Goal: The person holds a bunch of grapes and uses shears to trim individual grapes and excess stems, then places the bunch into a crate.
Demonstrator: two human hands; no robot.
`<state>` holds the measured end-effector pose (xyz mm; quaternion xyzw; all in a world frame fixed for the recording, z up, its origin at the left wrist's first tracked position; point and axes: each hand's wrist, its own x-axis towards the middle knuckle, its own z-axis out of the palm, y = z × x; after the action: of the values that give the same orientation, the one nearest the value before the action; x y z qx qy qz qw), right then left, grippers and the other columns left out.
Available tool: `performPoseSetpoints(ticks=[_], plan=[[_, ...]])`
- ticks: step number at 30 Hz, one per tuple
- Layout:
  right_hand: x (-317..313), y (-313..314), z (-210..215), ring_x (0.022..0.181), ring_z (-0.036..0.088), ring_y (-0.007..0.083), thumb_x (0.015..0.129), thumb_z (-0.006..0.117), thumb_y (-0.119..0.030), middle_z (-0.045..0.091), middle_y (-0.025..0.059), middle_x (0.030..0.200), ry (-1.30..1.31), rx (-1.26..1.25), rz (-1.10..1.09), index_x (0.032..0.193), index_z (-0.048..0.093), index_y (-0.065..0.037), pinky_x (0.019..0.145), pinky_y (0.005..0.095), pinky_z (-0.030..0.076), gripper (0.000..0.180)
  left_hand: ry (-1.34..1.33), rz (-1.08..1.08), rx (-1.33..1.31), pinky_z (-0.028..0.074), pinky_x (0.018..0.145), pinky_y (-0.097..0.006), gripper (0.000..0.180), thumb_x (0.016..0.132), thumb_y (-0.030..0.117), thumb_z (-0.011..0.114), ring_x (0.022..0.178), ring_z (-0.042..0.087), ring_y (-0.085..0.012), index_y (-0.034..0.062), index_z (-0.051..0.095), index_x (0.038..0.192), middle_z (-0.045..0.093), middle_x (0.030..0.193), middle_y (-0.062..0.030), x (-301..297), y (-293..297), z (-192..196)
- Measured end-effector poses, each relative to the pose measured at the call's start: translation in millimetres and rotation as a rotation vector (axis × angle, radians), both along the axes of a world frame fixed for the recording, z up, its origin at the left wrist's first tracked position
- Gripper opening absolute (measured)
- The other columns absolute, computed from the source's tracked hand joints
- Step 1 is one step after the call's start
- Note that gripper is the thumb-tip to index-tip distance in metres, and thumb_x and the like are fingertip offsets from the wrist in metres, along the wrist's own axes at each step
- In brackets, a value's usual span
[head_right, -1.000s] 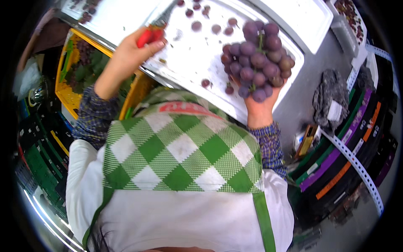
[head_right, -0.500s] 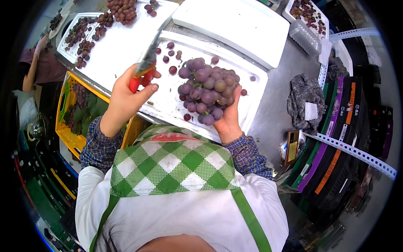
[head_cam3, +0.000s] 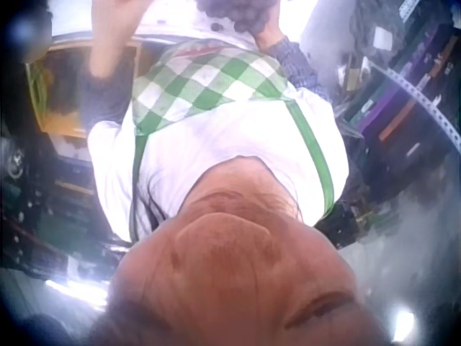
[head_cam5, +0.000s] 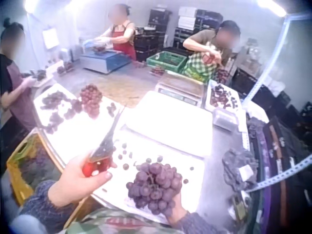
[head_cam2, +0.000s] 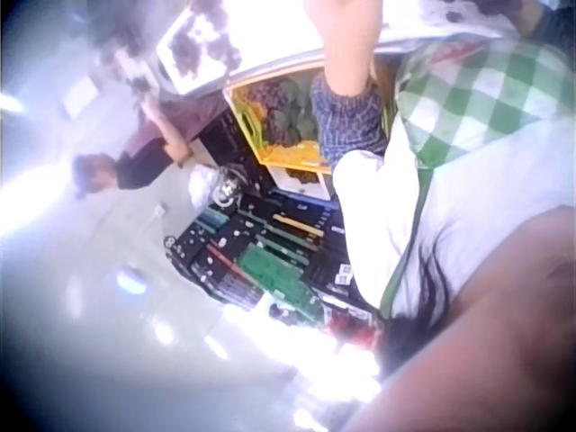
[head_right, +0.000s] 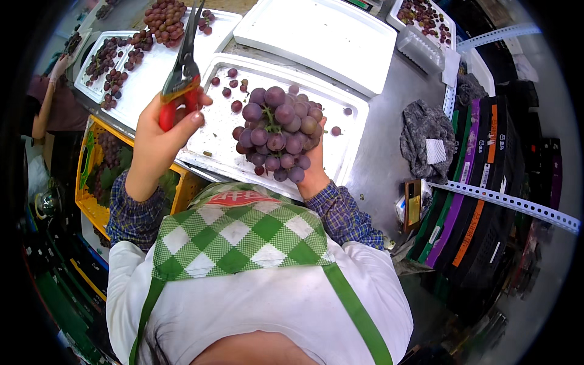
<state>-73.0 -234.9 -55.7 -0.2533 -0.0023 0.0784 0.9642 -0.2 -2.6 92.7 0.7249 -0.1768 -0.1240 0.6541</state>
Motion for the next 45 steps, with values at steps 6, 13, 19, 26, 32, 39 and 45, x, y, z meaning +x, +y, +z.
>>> performPoseSetpoints(ticks=[6,13,19,26,32,39,45], plan=[[10.1,-3.4,9.5,0.137,0.046,0.0354,0.096,0.018,-0.076,0.035,0.0207,0.153,0.016,0.177,0.049,0.155,0.025,-0.01,0.111,0.0503,0.044,0.089,-0.029,-0.191,0.29,0.046,0.095,-0.032,0.041,0.093,0.007,0.064,0.104,0.06,-0.0148,-0.0046,0.055,0.131,0.066,0.11,-0.0079,-11.5,34.8,-2.3],[25.7,13.1,20.4,0.136,0.046,0.0359,0.096,0.014,-0.075,0.038,0.02,0.151,0.164,0.247,0.045,0.154,0.028,-0.01,0.112,0.0553,0.039,0.088,0.117,-0.196,0.333,0.047,0.085,-0.026,0.04,0.096,0.014,0.062,0.096,0.058,-0.0102,-0.0006,0.057,0.132,0.066,0.108,-0.0048,-21.5,57.1,-9.3],[18.5,22.1,30.5,0.139,0.041,0.0368,0.093,0.014,-0.081,0.036,0.0186,0.152,0.311,0.452,0.09,0.154,0.028,-0.016,0.115,0.0643,0.03,0.091,0.145,-0.291,0.427,0.048,0.08,-0.025,0.039,0.096,0.016,0.063,0.09,0.058,-0.0084,-0.0003,0.057,0.131,0.067,0.106,-0.0042,-21.2,67.6,-15.3],[25.9,18.1,21.7,0.137,0.044,0.0381,0.095,0.022,-0.077,0.039,0.02,0.151,0.35,0.341,0.022,0.152,0.033,-0.012,0.113,0.0599,0.037,0.087,-0.02,-0.118,0.445,0.05,0.082,-0.025,0.046,0.088,0.006,0.071,0.093,0.061,-0.009,-0.0006,0.056,0.131,0.068,0.107,-0.0058,-21.3,58.7,-3.4],[20.6,24.9,34.9,0.116,0.059,0.036,0.101,0.028,-0.065,0.054,0.0207,0.136,0.406,0.17,-0.077,0.141,0.047,-0.008,0.096,0.0552,0.053,0.072,-0.567,-0.05,0.479,0.052,0.086,-0.035,0.049,0.075,0.007,0.081,0.098,0.065,-0.0291,0.0004,0.06,0.119,0.065,0.111,-0.0161,-4.4,7.9,-22.8],[13.8,23.9,49.3,0.123,0.058,0.0305,0.099,0.025,-0.071,0.054,0.0168,0.138,0.411,-0.051,-0.093,0.143,0.043,-0.008,0.1,0.0464,0.053,0.079,-0.696,-0.034,0.505,0.052,0.082,-0.039,0.048,0.07,0.008,0.084,0.094,0.061,-0.0316,0.001,0.064,0.113,0.065,0.1,-0.0148,2.8,-24.4,-36.9],[13.7,26.4,45.9,0.114,0.061,0.0285,0.1,0.03,-0.069,0.057,0.015,0.132,0.475,-0.064,-0.149,0.14,0.046,-0.01,0.09,0.0427,0.055,0.073,-0.725,-0.067,0.512,0.053,0.079,-0.039,0.043,0.07,0.006,0.082,0.09,0.062,-0.0319,0.0006,0.065,0.109,0.066,0.096,-0.0156,4.1,-25.1,-35.8]])
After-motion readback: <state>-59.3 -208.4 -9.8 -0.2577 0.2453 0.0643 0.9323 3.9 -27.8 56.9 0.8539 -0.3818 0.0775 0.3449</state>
